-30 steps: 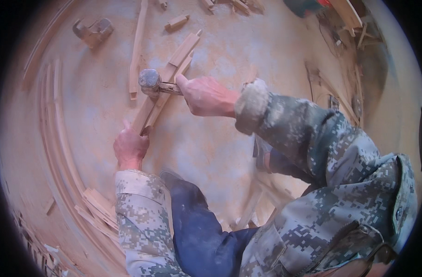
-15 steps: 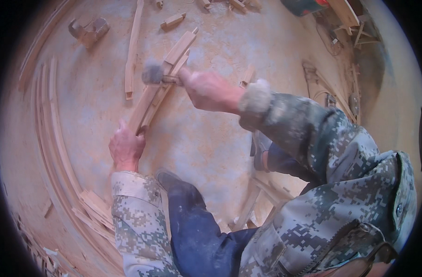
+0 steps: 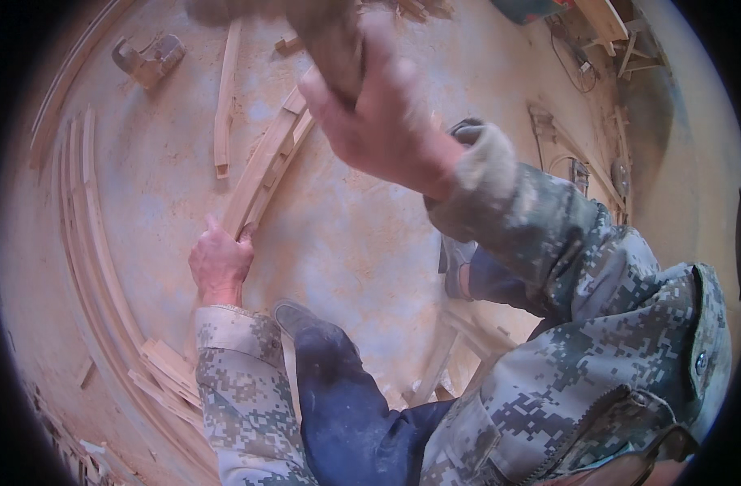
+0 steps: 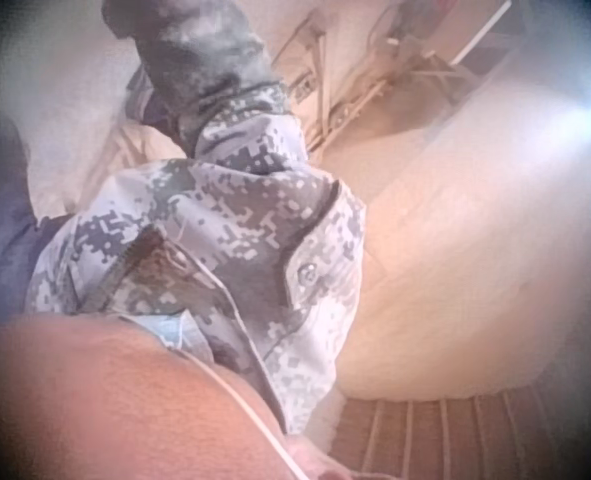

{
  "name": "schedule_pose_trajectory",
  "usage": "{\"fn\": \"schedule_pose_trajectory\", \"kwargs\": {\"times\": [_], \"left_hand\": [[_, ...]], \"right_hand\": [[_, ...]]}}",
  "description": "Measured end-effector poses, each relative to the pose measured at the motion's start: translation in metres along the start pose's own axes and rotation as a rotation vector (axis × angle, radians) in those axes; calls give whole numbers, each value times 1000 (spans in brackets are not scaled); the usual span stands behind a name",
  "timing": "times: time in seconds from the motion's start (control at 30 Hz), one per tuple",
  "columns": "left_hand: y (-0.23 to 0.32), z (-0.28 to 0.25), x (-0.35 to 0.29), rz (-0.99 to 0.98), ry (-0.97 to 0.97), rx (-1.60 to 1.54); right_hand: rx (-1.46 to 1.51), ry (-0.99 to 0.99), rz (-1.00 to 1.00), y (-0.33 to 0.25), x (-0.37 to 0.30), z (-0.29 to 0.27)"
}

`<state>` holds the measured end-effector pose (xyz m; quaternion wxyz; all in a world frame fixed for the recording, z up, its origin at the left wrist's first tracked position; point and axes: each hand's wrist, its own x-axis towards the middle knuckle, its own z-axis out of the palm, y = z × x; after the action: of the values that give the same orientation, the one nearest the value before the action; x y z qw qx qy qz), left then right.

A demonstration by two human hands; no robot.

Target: The person sits on the floor and assembles small wooden pieces into a ladder-like structure using a hammer to tap them into place. They repeatedly pick up pieces, align them, and secure them with the hammer.

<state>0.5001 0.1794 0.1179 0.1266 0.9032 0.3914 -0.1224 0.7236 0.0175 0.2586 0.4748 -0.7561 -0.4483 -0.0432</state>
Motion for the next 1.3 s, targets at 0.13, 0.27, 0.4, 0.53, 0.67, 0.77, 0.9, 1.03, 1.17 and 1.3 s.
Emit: {"fn": "schedule_pose_trajectory", "kwargs": {"times": [0.13, 0.27, 0.4, 0.53, 0.67, 0.77, 0.9, 1.03, 1.17, 1.3], "left_hand": [[22, -3, 2, 27, -18, -20], [22, -7, 4, 8, -51, -8], [6, 4, 5, 21, -15, 11], [5, -7, 1, -9, -11, -14], [28, 1, 3, 35, -40, -50], [33, 13, 9, 33, -31, -22], [7, -11, 9, -5, 27, -4], [10, 6, 5, 3, -38, -8], [12, 4, 4, 19, -10, -35], [32, 17, 13, 97, -29, -88]], "right_hand": [[-324, -694, 294, 86, -40, 10], [-339, -750, 363, 76, -31, 5], [-214, -497, 314, 43, -23, -5], [66, -18, -6, -8, 11, -5], [-220, -459, 115, 70, -48, 9], [-340, -734, 318, 81, -39, 6], [-254, -730, 362, 41, -24, 13], [-64, -384, 161, -2, 1, -1], [123, 90, -92, -24, 4, 11], [-327, -749, 234, 57, -54, 21]]}}
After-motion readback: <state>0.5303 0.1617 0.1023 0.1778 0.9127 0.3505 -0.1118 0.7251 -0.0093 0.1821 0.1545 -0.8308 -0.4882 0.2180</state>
